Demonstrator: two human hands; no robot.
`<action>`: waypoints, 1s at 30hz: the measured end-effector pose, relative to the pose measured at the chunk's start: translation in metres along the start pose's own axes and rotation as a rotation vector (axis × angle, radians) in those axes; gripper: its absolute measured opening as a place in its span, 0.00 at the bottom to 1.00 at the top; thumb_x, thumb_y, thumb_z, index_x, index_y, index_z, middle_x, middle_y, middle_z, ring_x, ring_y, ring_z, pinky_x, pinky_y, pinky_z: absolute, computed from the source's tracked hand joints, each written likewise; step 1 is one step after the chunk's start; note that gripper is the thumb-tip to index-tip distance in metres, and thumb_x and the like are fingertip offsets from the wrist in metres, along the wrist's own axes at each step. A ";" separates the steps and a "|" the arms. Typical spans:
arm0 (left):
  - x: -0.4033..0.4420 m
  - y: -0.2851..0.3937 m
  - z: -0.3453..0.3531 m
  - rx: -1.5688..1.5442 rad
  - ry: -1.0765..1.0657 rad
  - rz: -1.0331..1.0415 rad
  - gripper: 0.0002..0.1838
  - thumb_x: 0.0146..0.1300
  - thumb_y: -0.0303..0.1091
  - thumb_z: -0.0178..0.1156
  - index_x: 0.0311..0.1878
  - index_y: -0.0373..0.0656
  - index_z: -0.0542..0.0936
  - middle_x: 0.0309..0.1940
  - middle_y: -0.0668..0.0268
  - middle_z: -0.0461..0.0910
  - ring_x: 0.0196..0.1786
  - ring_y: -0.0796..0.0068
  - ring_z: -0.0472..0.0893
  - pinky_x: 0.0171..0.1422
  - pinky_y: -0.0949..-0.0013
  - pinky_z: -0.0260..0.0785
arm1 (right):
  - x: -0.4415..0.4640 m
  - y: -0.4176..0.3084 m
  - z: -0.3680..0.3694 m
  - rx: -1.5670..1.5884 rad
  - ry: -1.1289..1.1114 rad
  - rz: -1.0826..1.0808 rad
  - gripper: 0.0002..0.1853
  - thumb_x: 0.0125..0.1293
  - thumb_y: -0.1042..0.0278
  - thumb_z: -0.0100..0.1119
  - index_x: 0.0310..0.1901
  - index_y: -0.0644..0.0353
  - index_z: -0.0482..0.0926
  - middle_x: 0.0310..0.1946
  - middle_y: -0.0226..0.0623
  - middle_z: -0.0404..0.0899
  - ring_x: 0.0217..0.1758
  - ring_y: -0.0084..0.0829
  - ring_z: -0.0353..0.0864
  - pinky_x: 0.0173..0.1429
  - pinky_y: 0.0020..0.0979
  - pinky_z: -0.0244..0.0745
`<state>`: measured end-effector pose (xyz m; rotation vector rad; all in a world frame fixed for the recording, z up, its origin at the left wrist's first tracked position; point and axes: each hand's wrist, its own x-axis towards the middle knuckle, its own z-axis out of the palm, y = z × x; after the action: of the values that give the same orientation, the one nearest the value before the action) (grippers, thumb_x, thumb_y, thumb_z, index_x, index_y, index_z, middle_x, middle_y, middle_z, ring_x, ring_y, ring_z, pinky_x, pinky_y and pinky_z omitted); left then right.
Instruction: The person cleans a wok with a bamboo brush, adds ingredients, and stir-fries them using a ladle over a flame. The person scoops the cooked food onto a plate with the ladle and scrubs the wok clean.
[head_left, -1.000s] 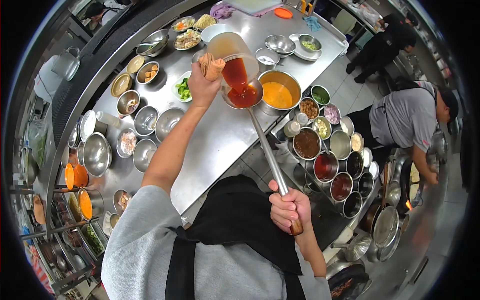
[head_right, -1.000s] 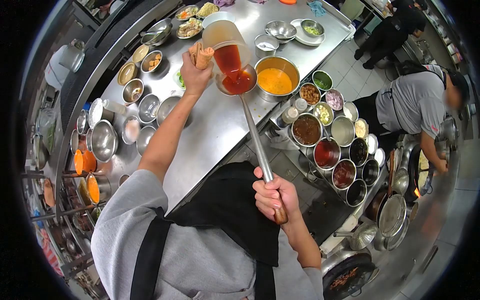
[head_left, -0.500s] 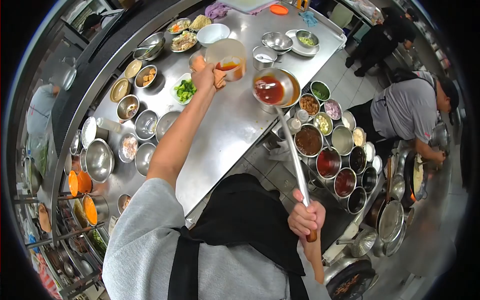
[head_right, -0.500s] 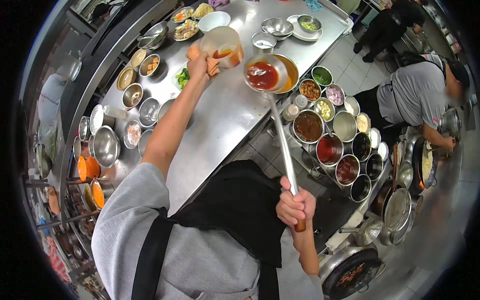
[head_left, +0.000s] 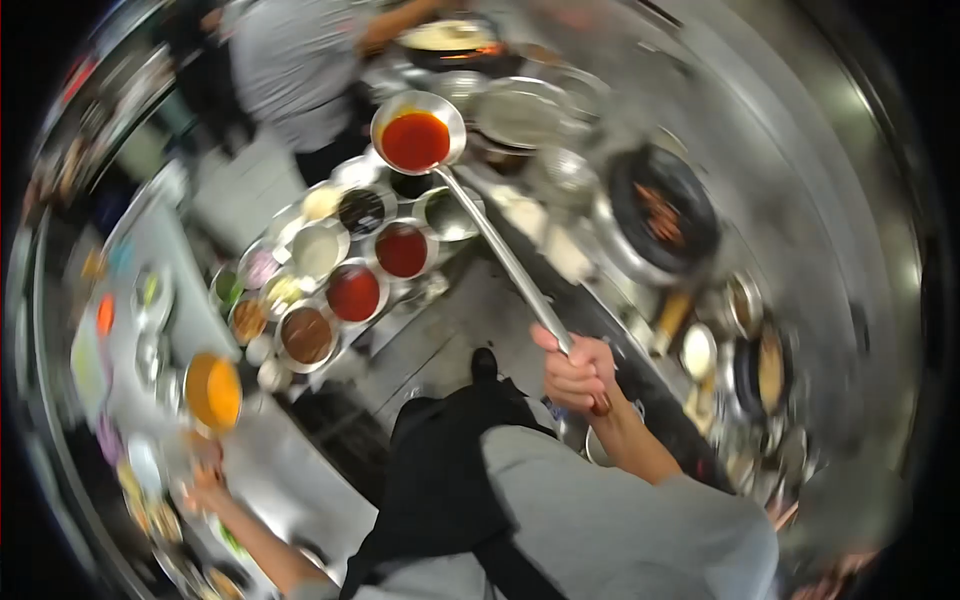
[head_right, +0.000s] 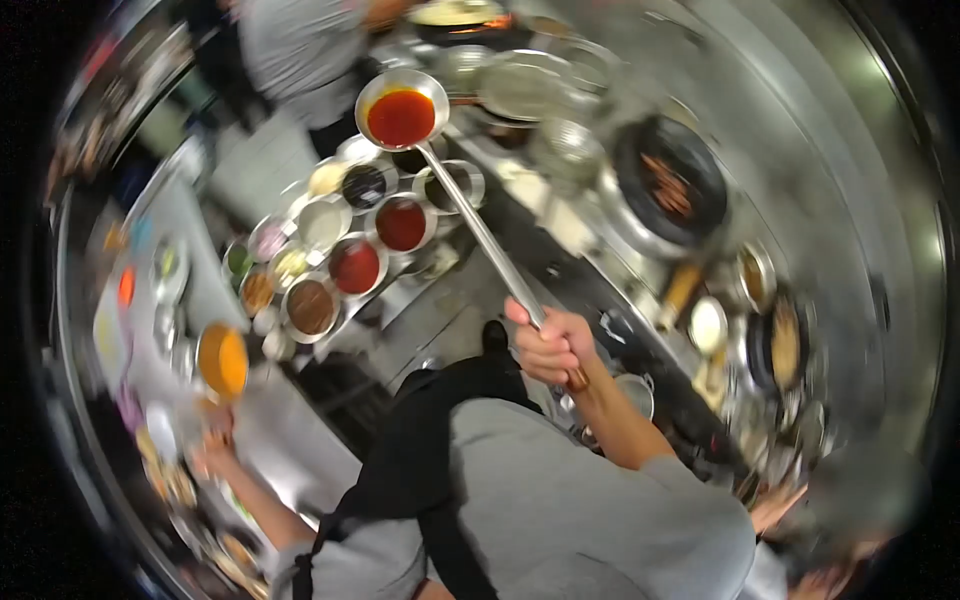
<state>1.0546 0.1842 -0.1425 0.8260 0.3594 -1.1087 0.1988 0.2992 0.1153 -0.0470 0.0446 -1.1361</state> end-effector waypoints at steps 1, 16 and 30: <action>-0.036 -0.041 0.034 0.071 0.103 0.220 0.41 0.64 0.64 0.60 0.74 0.55 0.60 0.70 0.58 0.65 0.70 0.56 0.65 0.72 0.50 0.58 | -0.018 -0.011 -0.003 0.013 -0.022 -0.101 0.14 0.66 0.77 0.52 0.52 0.62 0.66 0.17 0.26 0.67 0.11 0.21 0.69 0.13 0.29 0.64; -0.542 -0.501 0.287 0.785 -0.619 -0.428 0.25 0.70 0.47 0.63 0.62 0.44 0.70 0.36 0.61 0.77 0.29 0.74 0.79 0.27 0.71 0.74 | -0.220 -0.296 -0.127 -1.480 1.493 -0.552 0.13 0.62 0.69 0.55 0.47 0.64 0.74 0.21 0.37 0.76 0.16 0.32 0.76 0.22 0.36 0.71; -0.587 -0.658 0.339 1.012 -0.957 -0.939 0.35 0.65 0.48 0.58 0.68 0.33 0.67 0.49 0.45 0.79 0.50 0.51 0.82 0.57 0.56 0.76 | -0.251 -0.294 -0.194 -2.136 1.879 -0.502 0.28 0.65 0.59 0.68 0.64 0.60 0.76 0.55 0.57 0.77 0.61 0.58 0.74 0.64 0.54 0.69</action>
<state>0.1694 0.1815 0.1867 0.8626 -0.7887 -2.4928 -0.1844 0.4000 -0.0580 -0.8811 2.9747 -0.6728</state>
